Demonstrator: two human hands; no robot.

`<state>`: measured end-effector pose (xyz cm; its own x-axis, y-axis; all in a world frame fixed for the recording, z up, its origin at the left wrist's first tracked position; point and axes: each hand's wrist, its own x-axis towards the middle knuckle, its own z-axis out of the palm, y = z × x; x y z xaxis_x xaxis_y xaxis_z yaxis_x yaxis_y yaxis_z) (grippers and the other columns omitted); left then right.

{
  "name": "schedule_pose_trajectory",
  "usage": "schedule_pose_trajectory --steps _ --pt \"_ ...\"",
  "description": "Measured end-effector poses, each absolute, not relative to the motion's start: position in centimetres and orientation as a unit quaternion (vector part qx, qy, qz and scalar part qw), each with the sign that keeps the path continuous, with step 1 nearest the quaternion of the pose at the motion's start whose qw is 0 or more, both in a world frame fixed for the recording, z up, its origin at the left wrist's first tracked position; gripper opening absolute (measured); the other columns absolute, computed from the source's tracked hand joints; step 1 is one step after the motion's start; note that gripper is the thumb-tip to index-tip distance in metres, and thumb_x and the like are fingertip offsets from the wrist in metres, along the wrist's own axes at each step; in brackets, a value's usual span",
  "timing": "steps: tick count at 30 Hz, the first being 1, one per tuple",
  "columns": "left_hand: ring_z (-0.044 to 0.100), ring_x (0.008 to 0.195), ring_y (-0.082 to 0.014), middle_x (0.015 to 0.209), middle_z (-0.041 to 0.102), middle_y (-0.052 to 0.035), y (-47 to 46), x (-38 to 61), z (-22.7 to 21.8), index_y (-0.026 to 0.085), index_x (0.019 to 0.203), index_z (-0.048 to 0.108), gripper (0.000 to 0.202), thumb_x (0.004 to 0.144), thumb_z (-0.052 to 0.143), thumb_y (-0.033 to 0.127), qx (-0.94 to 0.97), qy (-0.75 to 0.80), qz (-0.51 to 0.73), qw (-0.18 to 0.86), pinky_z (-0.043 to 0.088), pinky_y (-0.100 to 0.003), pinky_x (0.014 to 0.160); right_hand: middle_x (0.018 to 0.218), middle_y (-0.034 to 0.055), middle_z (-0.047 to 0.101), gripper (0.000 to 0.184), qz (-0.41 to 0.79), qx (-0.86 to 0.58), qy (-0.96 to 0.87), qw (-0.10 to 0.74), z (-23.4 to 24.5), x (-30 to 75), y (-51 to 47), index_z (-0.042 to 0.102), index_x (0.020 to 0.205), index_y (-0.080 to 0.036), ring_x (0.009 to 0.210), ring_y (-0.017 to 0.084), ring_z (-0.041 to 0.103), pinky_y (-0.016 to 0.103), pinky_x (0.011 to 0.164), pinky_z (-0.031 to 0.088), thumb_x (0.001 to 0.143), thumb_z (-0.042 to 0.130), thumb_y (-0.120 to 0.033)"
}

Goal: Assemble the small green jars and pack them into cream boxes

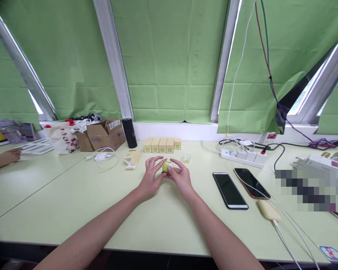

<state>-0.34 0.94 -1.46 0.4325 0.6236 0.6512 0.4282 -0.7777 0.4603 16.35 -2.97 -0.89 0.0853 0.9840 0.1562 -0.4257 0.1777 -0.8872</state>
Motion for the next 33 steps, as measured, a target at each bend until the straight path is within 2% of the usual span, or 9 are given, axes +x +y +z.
schedule_pose_trajectory --steps 5,11,15,18,20,23,26,29,33 --pt "0.039 0.14 -0.0365 0.148 0.044 -0.0173 0.2 0.2 -1.4 0.027 0.161 0.039 0.069 0.097 0.064 0.027 0.844 0.328 0.422 0.046 0.046 -0.061 0.113 0.09 0.0094 0.082 0.073 0.544 -0.335 -0.391 0.663 -0.6 15.9 -3.3 0.068 0.119 -0.018 0.085 0.032 0.081 0.052 0.089 0.064 0.064 0.095 -0.058" --pt "0.06 0.118 -0.0292 0.138 0.052 -0.0162 0.1 0.5 -1.3 0.024 0.155 0.046 0.055 0.101 0.057 0.027 0.832 0.328 0.448 0.007 0.056 -0.048 0.099 0.097 0.0104 0.081 0.064 0.525 -0.337 -0.389 0.678 -0.7 15.3 -3.3 0.064 0.108 -0.02 0.087 0.03 0.081 0.046 0.085 0.066 0.066 0.094 -0.059" --pt "0.063 0.122 -0.0293 0.146 0.052 -0.0171 0.0 0.5 -1.2 0.023 0.154 0.047 0.051 0.102 0.051 0.023 0.836 0.314 0.449 0.032 0.058 -0.046 0.098 0.094 0.0072 0.079 0.062 0.528 -0.343 -0.386 0.674 -0.7 15.2 -3.5 0.061 0.103 -0.022 0.082 0.026 0.08 0.043 0.084 0.066 0.066 0.094 -0.059" --pt "0.058 0.136 -0.0285 0.153 0.052 -0.0161 0.0 0.5 -1.2 0.022 0.155 0.044 0.051 0.104 0.044 0.019 0.837 0.294 0.454 0.089 0.054 -0.047 0.11 0.094 0.006 0.078 0.059 0.515 -0.35 -0.42 0.66 -0.8 15.3 -3.4 0.061 0.103 -0.022 0.085 0.023 0.079 0.042 0.085 0.065 0.07 0.09 -0.061" --pt "0.056 0.14 -0.0276 0.154 0.054 -0.0151 0.2 0.5 -1.2 0.023 0.154 0.045 0.049 0.106 0.043 0.022 0.82 0.29 0.468 0.156 0.051 -0.047 0.114 0.102 0.0079 0.077 0.056 0.486 -0.363 -0.464 0.646 -1.0 15.4 -3.3 0.063 0.107 -0.021 0.09 0.023 0.077 0.041 0.083 0.066 0.075 0.086 -0.061" --pt "0.06 0.135 -0.0265 0.151 0.058 -0.0151 0.8 0.5 -1.4 0.022 0.151 0.049 0.046 0.107 0.049 0.036 0.757 0.288 0.5 0.305 0.054 -0.043 0.11 0.119 0.0113 0.072 0.05 0.382 -0.419 -0.542 0.62 -1.6 15.9 -3.1 0.065 0.114 -0.021 0.093 0.023 0.076 0.038 0.076 0.065 0.083 0.079 -0.057" --pt "0.066 0.126 -0.0256 0.143 0.064 -0.0159 1.3 0.5 -1.5 0.019 0.152 0.048 0.056 0.104 0.057 0.047 0.691 0.272 0.506 0.439 0.057 -0.04 0.105 0.134 0.014 0.064 0.044 0.219 -0.473 -0.616 0.591 -2.1 16.5 -3.0 0.063 0.126 -0.023 0.096 0.023 0.075 0.037 0.073 0.065 0.091 0.073 -0.047" --pt "0.068 0.123 -0.0256 0.137 0.067 -0.0157 1.3 0.5 -1.3 0.018 0.152 0.048 0.064 0.099 0.065 0.05 0.665 0.264 0.494 0.493 0.058 -0.039 0.103 0.147 0.0137 0.059 0.041 0.064 -0.484 -0.694 0.53 -2.2 17.0 -3.1 0.06 0.138 -0.027 0.103 0.024 0.074 0.037 0.074 0.064 0.098 0.064 -0.035" --pt "0.068 0.124 -0.0274 0.134 0.069 -0.0157 1.0 0.6 -1.1 0.018 0.147 0.054 0.062 0.096 0.069 0.049 0.657 0.259 0.485 0.516 0.058 -0.041 0.103 0.14 0.0105 0.067 0.035 -0.036 -0.477 -0.738 0.477 -2.2 17.3 -3.1 0.063 0.137 -0.029 0.115 0.026 0.072 0.036 0.079 0.064 0.103 0.056 -0.028"
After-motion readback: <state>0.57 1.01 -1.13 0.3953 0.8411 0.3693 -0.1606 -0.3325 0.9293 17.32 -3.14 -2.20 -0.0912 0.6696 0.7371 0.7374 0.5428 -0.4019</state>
